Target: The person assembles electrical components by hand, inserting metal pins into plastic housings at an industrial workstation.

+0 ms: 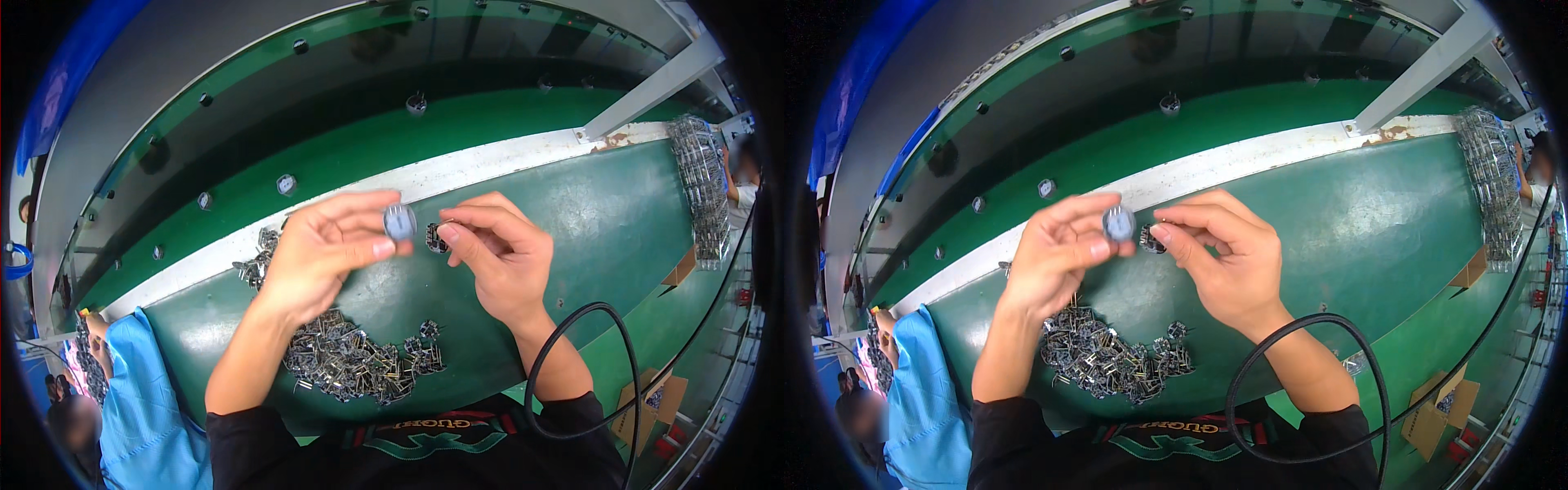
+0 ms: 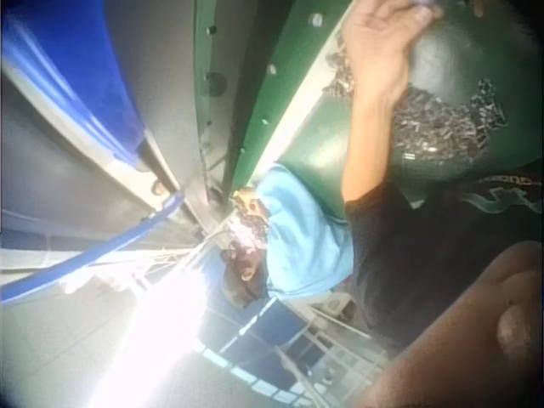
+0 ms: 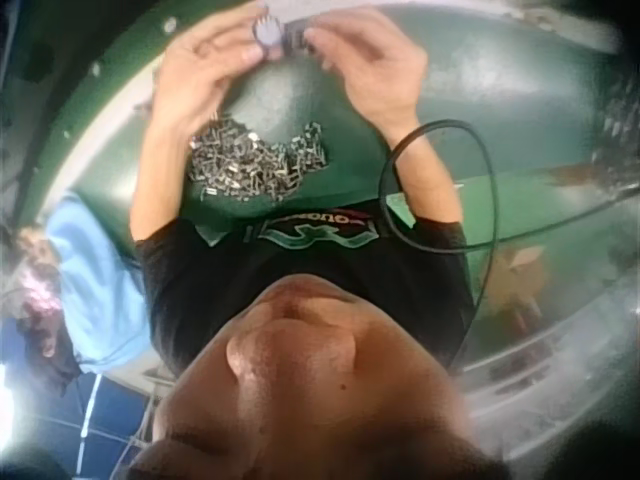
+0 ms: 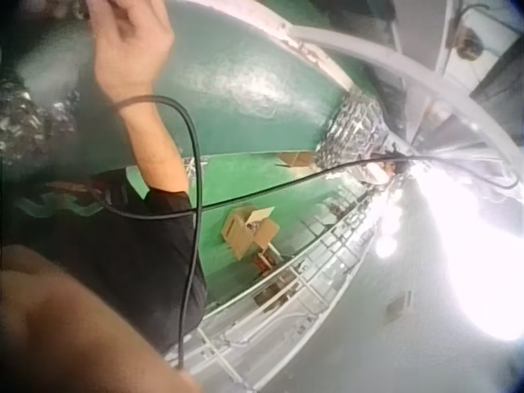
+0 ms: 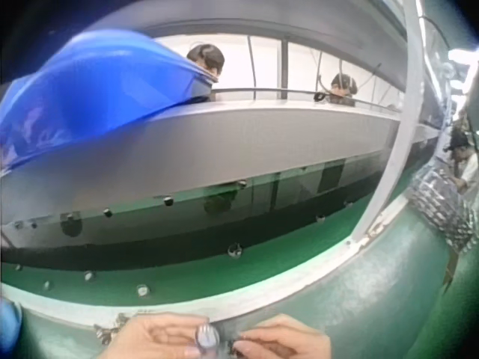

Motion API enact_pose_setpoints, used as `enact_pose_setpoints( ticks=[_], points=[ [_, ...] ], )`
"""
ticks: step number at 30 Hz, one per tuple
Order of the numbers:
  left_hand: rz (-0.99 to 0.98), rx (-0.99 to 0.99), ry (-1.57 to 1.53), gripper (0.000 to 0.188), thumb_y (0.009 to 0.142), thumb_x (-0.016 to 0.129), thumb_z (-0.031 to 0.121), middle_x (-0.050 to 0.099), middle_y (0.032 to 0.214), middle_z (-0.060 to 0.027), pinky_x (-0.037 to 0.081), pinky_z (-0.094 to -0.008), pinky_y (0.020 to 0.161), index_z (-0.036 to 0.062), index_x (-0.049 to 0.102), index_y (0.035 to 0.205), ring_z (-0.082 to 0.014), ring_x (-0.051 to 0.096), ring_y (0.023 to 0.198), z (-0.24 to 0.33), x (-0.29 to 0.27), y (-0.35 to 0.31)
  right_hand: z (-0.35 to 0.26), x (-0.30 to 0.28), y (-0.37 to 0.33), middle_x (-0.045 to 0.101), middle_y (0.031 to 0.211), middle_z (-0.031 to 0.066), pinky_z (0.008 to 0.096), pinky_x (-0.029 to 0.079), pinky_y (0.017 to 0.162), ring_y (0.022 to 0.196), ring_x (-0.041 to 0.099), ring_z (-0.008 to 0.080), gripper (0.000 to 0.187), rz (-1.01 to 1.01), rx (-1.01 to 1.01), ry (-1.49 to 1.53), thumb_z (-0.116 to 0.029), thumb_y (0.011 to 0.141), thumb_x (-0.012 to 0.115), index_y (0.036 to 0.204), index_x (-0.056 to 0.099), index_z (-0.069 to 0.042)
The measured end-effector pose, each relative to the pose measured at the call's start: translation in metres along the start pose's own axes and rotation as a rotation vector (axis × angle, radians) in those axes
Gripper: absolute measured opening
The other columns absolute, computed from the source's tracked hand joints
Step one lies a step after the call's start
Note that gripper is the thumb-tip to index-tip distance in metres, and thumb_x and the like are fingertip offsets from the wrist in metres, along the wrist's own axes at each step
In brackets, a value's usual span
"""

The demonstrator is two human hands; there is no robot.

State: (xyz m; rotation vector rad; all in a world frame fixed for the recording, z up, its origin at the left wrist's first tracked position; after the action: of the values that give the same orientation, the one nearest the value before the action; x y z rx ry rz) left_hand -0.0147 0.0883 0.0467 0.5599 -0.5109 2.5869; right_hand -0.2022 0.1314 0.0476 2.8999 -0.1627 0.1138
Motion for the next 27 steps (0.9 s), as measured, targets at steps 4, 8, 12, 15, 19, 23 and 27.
enact_pose_setpoints(
  ticks=[4,8,12,15,19,23,27],
  points=[
    [0.051,0.062,-0.035,0.044,0.077,0.071,-0.013,0.070,0.101,-0.0150,0.059,-0.0340,0.083,-0.0051,0.060,0.118,-0.0217,0.070,0.091,-0.020,0.001,-0.021,-0.012,0.011,-0.006,0.066,0.090,0.0078,0.0222,0.050,0.056,0.071,0.064,0.0120,0.019,-0.034,-0.150,-0.210,0.005,0.079,0.076,0.097,0.072,0.000],
    [0.042,0.234,0.122,0.045,0.078,0.071,-0.016,0.069,0.101,-0.0122,0.059,-0.0276,0.082,-0.0068,0.059,0.121,-0.0167,0.069,0.095,-0.027,0.004,-0.030,-0.022,0.023,-0.013,0.065,0.082,0.0063,0.0237,0.046,0.047,0.065,0.063,0.0130,0.019,-0.023,-0.374,-0.413,0.007,0.075,0.077,0.091,0.071,-0.002],
    [0.051,0.276,0.181,0.043,0.080,0.069,-0.018,0.069,0.103,-0.0134,0.059,-0.0287,0.085,-0.0079,0.058,0.120,-0.0175,0.069,0.096,-0.029,0.009,-0.034,-0.021,0.027,-0.018,0.064,0.079,0.0069,0.0251,0.045,0.045,0.060,0.062,0.0143,0.018,-0.011,-0.405,-0.468,0.007,0.074,0.078,0.088,0.070,-0.001],
    [0.032,0.237,0.077,0.042,0.081,0.068,-0.017,0.069,0.105,-0.0152,0.059,-0.0303,0.087,-0.0082,0.057,0.120,-0.0192,0.069,0.099,-0.034,0.009,-0.037,-0.019,0.031,-0.022,0.063,0.077,0.0070,0.0264,0.045,0.044,0.058,0.061,0.0154,0.019,0.010,-0.432,-0.490,0.007,0.073,0.078,0.087,0.069,-0.001],
    [0.119,0.230,0.040,0.043,0.076,0.069,-0.020,0.069,0.102,-0.0160,0.060,-0.0298,0.084,-0.0097,0.059,0.118,-0.0200,0.071,0.091,-0.034,0.009,-0.037,-0.014,0.035,-0.025,0.061,0.076,0.0070,0.0286,0.044,0.044,0.056,0.060,0.0182,0.020,0.059,-0.530,-0.569,0.006,0.071,0.079,0.086,0.068,0.000],
    [0.126,0.211,0.109,0.037,0.083,0.070,-0.012,0.071,0.100,-0.0140,0.057,-0.0259,0.083,-0.0061,0.061,0.119,-0.0152,0.070,0.093,-0.032,0.005,-0.037,-0.006,0.035,-0.024,0.061,0.075,0.0067,0.0304,0.045,0.046,0.058,0.059,0.0200,0.019,0.062,-0.477,-0.594,0.004,0.072,0.079,0.086,0.068,-0.002],
    [0.219,0.146,0.211,0.026,0.086,0.068,-0.007,0.071,0.095,-0.0096,0.053,-0.0211,0.079,-0.0059,0.067,0.112,-0.0098,0.067,0.085,-0.027,-0.009,-0.020,-0.002,0.027,-0.012,0.060,0.080,0.0075,0.0327,0.048,0.052,0.061,0.060,0.0228,0.019,-0.116,-0.407,-0.584,0.000,0.076,0.074,0.095,0.069,-0.003]
  ],
)
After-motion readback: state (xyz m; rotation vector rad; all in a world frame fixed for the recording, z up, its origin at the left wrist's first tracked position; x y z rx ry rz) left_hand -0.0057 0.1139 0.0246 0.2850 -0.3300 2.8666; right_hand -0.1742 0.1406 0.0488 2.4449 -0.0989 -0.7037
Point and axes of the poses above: each hand's wrist, its own y-axis towards the middle knuckle, its own x-axis out of the palm, z = x × y, the point moved 4 cm from there along y, towards the middle knuckle
